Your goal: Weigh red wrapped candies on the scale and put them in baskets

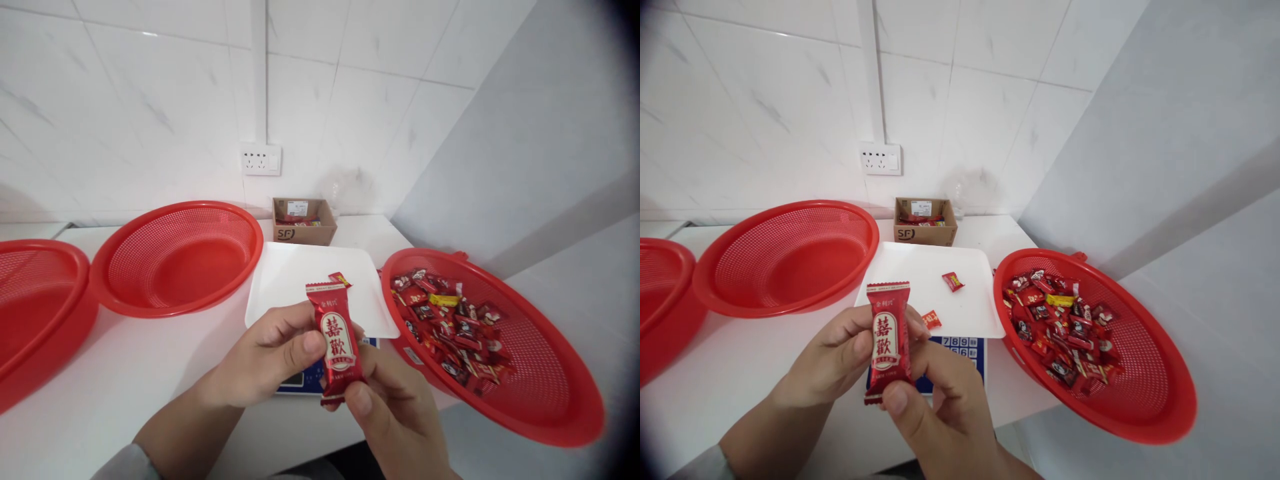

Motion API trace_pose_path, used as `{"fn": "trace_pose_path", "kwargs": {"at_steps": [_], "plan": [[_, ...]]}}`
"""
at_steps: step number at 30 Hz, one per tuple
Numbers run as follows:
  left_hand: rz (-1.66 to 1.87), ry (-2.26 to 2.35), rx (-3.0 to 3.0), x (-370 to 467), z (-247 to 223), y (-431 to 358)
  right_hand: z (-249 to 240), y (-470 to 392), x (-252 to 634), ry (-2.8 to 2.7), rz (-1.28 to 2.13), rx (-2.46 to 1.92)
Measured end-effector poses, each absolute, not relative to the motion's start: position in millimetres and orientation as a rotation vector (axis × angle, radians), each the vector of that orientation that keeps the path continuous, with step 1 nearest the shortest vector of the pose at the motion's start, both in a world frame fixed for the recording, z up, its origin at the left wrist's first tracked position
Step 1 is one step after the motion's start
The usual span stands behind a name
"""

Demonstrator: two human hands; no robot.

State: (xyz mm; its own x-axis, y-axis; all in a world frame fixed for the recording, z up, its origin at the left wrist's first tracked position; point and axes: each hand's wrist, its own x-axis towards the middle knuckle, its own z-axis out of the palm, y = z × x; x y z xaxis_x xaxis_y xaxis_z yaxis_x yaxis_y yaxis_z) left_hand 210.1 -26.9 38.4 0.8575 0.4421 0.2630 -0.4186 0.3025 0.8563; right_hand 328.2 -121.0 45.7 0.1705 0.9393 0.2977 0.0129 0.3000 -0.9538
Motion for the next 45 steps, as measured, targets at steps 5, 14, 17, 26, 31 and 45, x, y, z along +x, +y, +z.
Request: {"fn": "trace_pose_path", "kwargs": {"at_steps": [5, 14, 17, 26, 31, 45], "plan": [[0.582, 0.021, 1.164, 208.1, 34.1, -25.6, 45.5, -121.7, 329.5, -1.250, 0.815, -1.065], [0.686, 0.075, 1.144, 210.1, 33.9, -23.9, 32.5, -115.6, 330.6, -1.111, 0.712, -1.113], [0.806, 0.194, 1.271, 211.4, 37.2, -24.3, 29.1, -112.4, 332.8, -1.023, 0.548, -1.130], [0.825, 0.519, 1.686, 208.6, 39.5, -36.9, 33.4, -114.2, 339.2, -1.085, 0.673, -1.138], [0.746, 0.247, 1.391, 203.4, 40.8, -37.3, 34.7, -115.8, 341.2, -0.958, 0.830, -0.954], [0.566, 0.135, 1.096, 199.9, 44.3, -41.3, 43.9, -115.6, 338.8, -1.185, 0.647, -0.917]]}}
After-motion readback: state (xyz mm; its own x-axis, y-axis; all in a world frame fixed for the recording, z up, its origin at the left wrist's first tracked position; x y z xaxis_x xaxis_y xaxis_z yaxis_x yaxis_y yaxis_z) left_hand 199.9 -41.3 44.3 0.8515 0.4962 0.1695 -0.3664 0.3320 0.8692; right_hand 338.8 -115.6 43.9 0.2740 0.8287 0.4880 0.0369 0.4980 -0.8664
